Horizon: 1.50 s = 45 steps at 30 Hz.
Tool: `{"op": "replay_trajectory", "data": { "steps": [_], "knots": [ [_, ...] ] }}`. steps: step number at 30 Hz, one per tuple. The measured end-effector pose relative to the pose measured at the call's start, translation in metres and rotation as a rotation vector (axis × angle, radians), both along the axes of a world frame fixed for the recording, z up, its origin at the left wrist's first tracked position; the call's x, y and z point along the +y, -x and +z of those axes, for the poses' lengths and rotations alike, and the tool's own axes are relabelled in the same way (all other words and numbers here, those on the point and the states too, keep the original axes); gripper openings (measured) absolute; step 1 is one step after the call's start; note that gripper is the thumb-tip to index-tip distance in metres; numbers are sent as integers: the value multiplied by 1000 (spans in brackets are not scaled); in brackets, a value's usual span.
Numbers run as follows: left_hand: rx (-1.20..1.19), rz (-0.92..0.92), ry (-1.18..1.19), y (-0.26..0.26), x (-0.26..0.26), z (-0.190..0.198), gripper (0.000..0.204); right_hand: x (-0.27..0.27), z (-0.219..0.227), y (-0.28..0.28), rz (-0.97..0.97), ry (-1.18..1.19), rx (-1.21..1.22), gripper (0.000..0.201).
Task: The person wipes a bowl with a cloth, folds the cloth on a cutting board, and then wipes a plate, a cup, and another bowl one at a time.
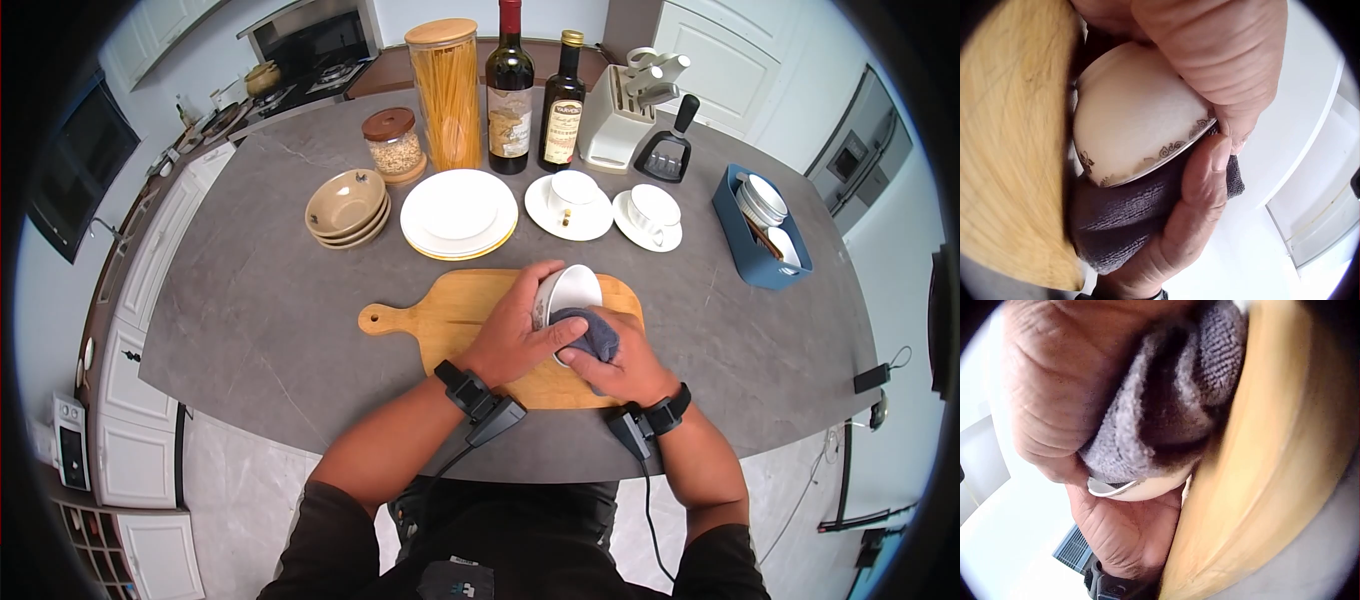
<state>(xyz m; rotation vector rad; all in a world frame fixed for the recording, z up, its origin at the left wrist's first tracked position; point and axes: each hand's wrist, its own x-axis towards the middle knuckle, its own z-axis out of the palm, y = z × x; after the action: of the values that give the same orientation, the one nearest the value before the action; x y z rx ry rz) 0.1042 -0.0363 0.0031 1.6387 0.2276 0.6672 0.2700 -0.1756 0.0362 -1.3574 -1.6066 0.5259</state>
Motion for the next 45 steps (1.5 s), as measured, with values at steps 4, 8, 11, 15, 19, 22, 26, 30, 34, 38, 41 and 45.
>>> {"op": "replay_trajectory", "data": {
  "steps": [4,8,11,15,19,22,26,30,34,38,41,45],
  "knots": [
    [-4,-29,-20,1,0,2,79,3,-4,-9,40,-154,-225,24],
    [-6,-20,-31,2,-1,3,76,7,-2,-1,-69,-289,-520,30],
    [-5,-4,-38,1,0,0,73,6,-1,-3,-180,-277,-689,40],
    [-28,-12,-52,-1,0,-4,71,5,4,9,-258,-283,-716,52],
    [-34,-20,-88,-2,2,-5,72,11,-12,12,-304,-305,-536,54],
    [-19,-14,-101,-2,1,-4,72,10,-9,12,-220,-301,-412,51],
    [-23,9,-45,0,-3,2,72,11,-2,10,-52,-304,-316,44],
    [-28,-3,-42,1,-3,5,70,6,-5,1,15,-176,-341,40],
    [-41,-16,-50,0,-3,5,67,0,4,6,-55,-165,-608,37],
    [-55,-7,-72,0,-1,4,64,5,1,10,-196,-341,-812,29],
    [-52,-45,-83,0,0,6,62,7,5,16,-253,-383,-893,25],
    [-63,-19,-96,-1,-1,4,59,6,7,21,-306,-414,-899,27]
  ]
}}
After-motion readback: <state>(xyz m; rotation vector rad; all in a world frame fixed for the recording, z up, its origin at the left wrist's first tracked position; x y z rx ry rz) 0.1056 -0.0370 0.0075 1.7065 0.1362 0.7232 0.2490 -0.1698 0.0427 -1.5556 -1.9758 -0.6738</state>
